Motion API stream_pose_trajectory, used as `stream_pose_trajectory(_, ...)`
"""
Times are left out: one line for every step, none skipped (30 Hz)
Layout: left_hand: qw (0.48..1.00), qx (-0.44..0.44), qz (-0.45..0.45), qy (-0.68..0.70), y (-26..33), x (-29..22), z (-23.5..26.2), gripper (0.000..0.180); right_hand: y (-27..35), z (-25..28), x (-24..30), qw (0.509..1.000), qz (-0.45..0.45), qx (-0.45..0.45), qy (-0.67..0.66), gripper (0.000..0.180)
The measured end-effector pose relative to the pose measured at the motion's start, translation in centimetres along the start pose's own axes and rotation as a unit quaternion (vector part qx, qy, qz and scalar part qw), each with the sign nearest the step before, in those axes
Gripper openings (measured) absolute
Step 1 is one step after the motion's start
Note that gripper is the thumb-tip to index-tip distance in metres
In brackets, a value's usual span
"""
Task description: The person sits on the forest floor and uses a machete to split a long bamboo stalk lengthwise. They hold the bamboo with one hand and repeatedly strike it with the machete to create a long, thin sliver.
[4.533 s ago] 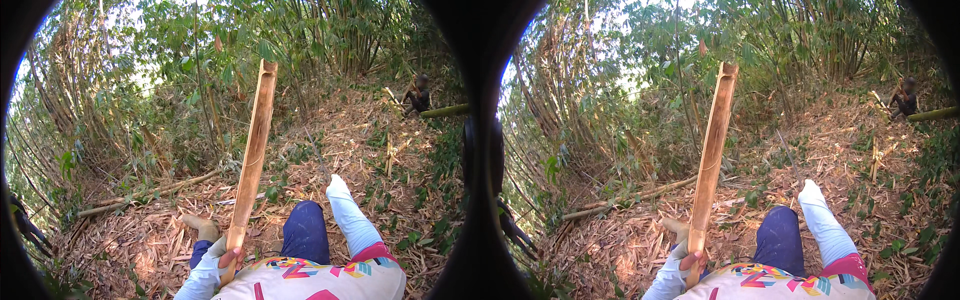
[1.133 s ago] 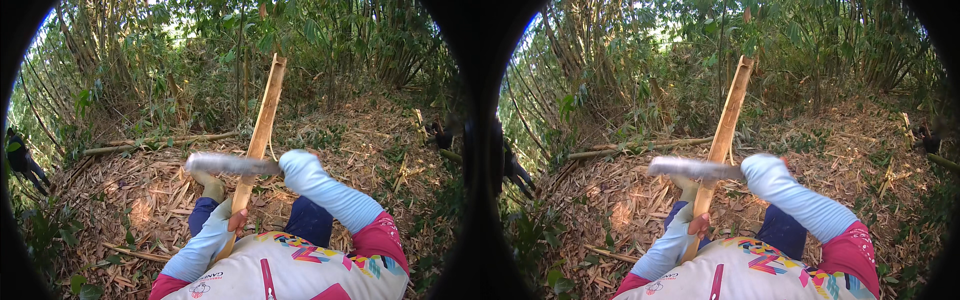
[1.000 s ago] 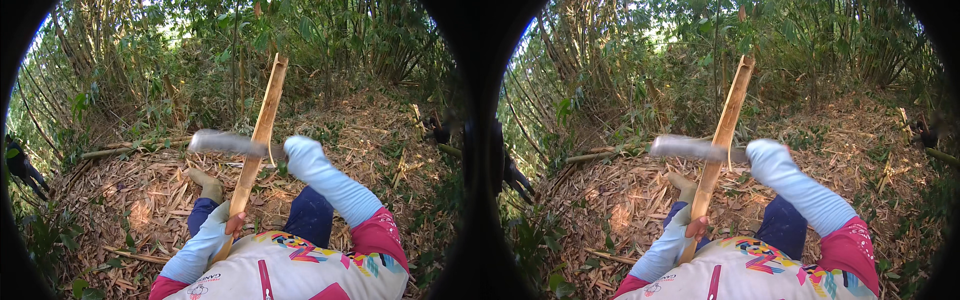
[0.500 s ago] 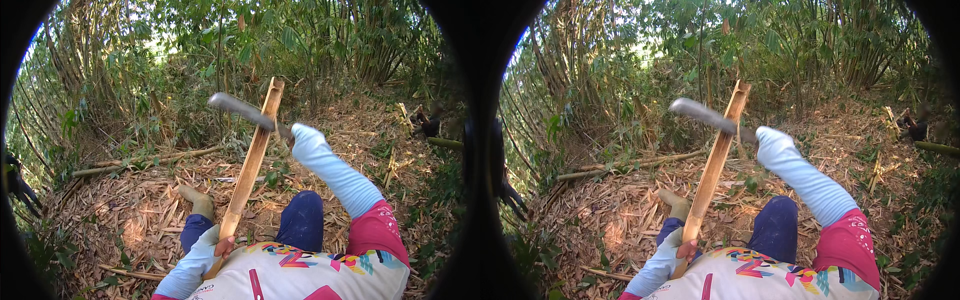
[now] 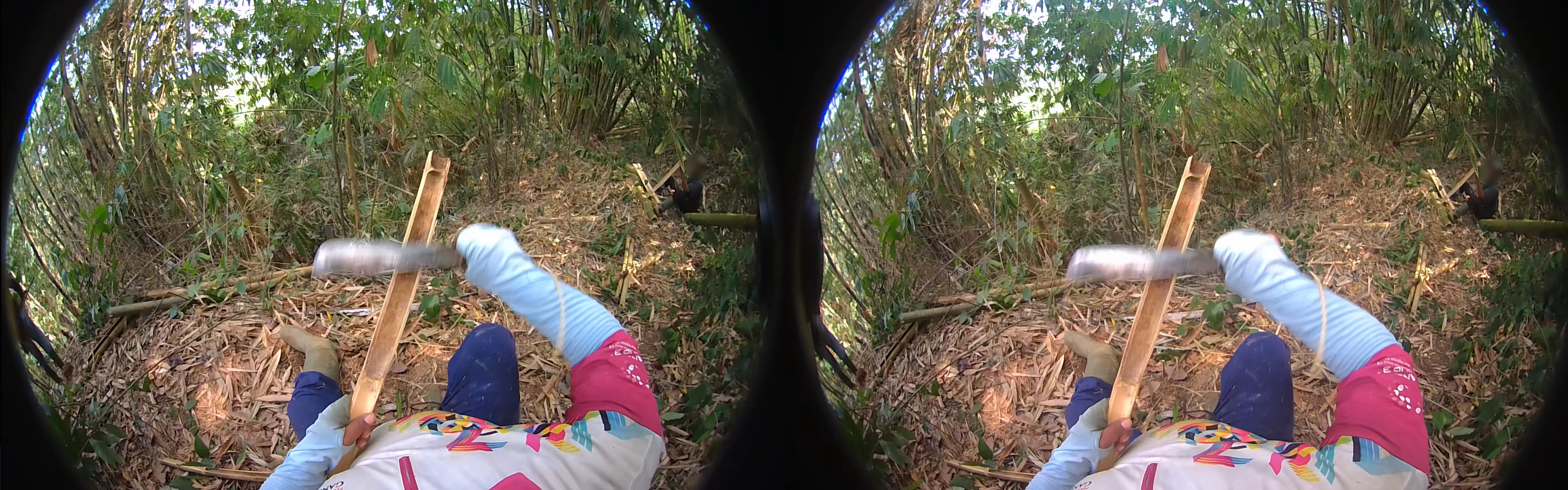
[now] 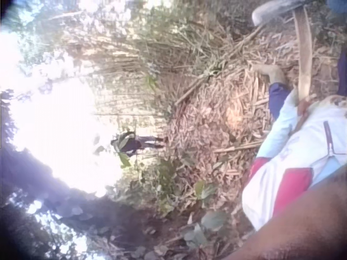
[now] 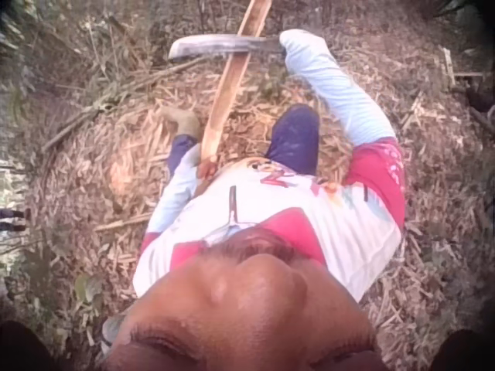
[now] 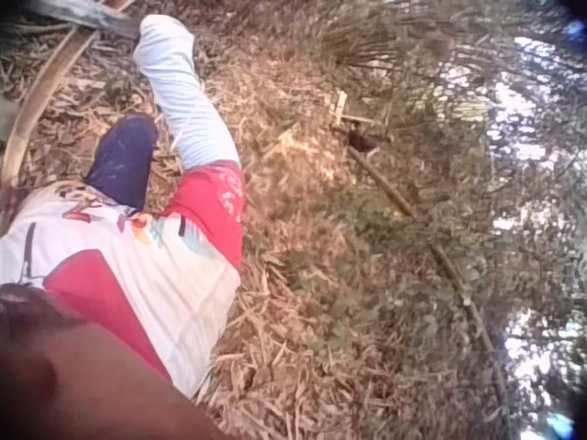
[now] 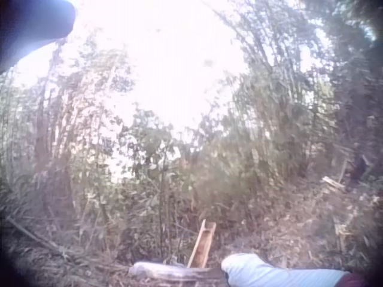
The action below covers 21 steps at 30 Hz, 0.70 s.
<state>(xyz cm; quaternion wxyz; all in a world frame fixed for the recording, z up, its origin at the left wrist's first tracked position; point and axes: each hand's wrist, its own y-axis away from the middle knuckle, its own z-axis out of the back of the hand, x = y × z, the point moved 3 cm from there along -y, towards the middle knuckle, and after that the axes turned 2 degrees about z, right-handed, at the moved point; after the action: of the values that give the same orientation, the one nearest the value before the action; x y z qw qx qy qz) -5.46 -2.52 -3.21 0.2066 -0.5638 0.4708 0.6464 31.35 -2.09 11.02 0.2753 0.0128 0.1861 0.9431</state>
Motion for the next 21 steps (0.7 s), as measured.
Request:
stream_pose_trajectory(1.0,0.005,0.001,0.008,0.5,0.1,0.1,0.02,1.5,0.4,-3.1,0.943,0.061,-0.271,-0.181,0.014)
stream_pose_trajectory(1.0,0.02,0.002,0.014,0.4,0.2,-0.2,0.02,0.7,1.3,-6.5,0.895,0.002,-0.37,-0.249,0.011)
stream_pose_trajectory(0.999,0.041,0.0,0.016,0.0,0.1,-0.4,0.021,-0.5,2.1,-10.3,0.884,-0.068,-0.351,-0.301,0.01)
stream_pose_trajectory(0.999,0.044,-0.008,0.015,-0.5,-0.5,-0.3,0.022,-2.9,1.9,-12.8,0.816,-0.024,-0.553,-0.166,0.009)
stream_pose_trajectory(0.999,0.048,-0.016,0.014,-1.0,-1.0,-0.2,0.024,-5.7,-0.8,-16.5,0.825,-0.033,-0.444,-0.349,0.007)
stream_pose_trajectory(0.999,0.031,-0.021,0.025,-1.2,-0.4,0.4,0.025,-6.5,-1.3,-14.4,0.868,-0.039,-0.401,-0.29,0.011)
stream_pose_trajectory(0.999,0.027,-0.012,0.032,-0.8,-0.4,0.1,0.027,-5.8,-2.8,-13.5,0.906,-0.06,-0.349,-0.231,0.016)
stream_pose_trajectory(0.999,0.022,-0.004,0.039,-0.4,-0.6,-0.2,0.029,-6.1,-4.0,-13.0,0.907,-0.072,-0.324,-0.261,0.021)
stream_pose_trajectory(0.999,0.026,0.008,0.045,-0.2,-0.2,-0.4,0.03,-6.3,-6.1,-12.8,0.906,-0.093,-0.295,-0.289,0.027)
stream_pose_trajectory(0.995,0.038,0.008,0.093,-0.2,-0.6,-0.3,0.033,-7.8,-9.0,-13.3,0.913,-0.09,-0.265,-0.296,0.02)
stream_pose_trajectory(0.993,0.068,0.001,0.092,-0.6,-0.8,0.3,0.035,-7.7,-11.7,-13.4,0.882,-0.072,-0.271,-0.38,0.032)
stream_pose_trajectory(0.992,0.078,-0.011,0.099,-1.0,-1.0,0.6,0.038,-7.5,-14.3,-13.7,0.873,-0.072,-0.265,-0.402,0.035)
stream_pose_trajectory(0.991,0.085,-0.022,0.104,-1.2,-1.8,0.7,0.041,-7.3,-16.6,-14.2,0.88,-0.098,-0.244,-0.395,0.036)
stream_pose_trajectory(0.994,0.064,-0.042,0.078,-1.4,-2.0,1.1,0.046,-5.8,-17.8,-13.7,0.861,-0.077,-0.238,-0.443,0.038)
stream_pose_trajectory(0.996,0.049,-0.062,0.05,-1.8,-2.3,1.1,0.051,-5.3,-19.7,-14.5,0.863,-0.097,-0.239,-0.434,0.038)
stream_pose_trajectory(0.996,0.031,-0.08,0.021,-1.9,-2.9,1.1,0.055,-5.1,-21.5,-14.9,0.866,-0.112,-0.238,-0.425,0.038)
stream_pose_trajectory(0.996,0.029,-0.083,0.027,-2.1,-3.9,0.8,0.068,-3.9,-22.4,-14.5,0.834,-0.104,-0.285,-0.461,0.036)
stream_pose_trajectory(0.996,0.008,-0.092,0.011,-2.4,-4.6,0.4,0.071,-3.3,-23.3,-14.9,0.831,-0.115,-0.291,-0.46,0.036)
stream_pose_trajectory(0.995,-0.011,-0.101,-0.008,-2.7,-5.4,0.0,0.075,-2.4,-23.8,-15.6,0.826,-0.129,-0.299,-0.46,0.036)
stream_pose_trajectory(0.995,-0.018,-0.096,-0.013,-2.9,-5.4,0.2,0.077,-1.2,-22.3,-14.1,0.822,-0.132,-0.31,-0.459,0.036)
stream_pose_trajectory(0.995,-0.024,-0.091,-0.018,-3.4,-5.2,0.6,0.079,-0.2,-21.1,-12.8,0.818,-0.137,-0.321,-0.458,0.036)
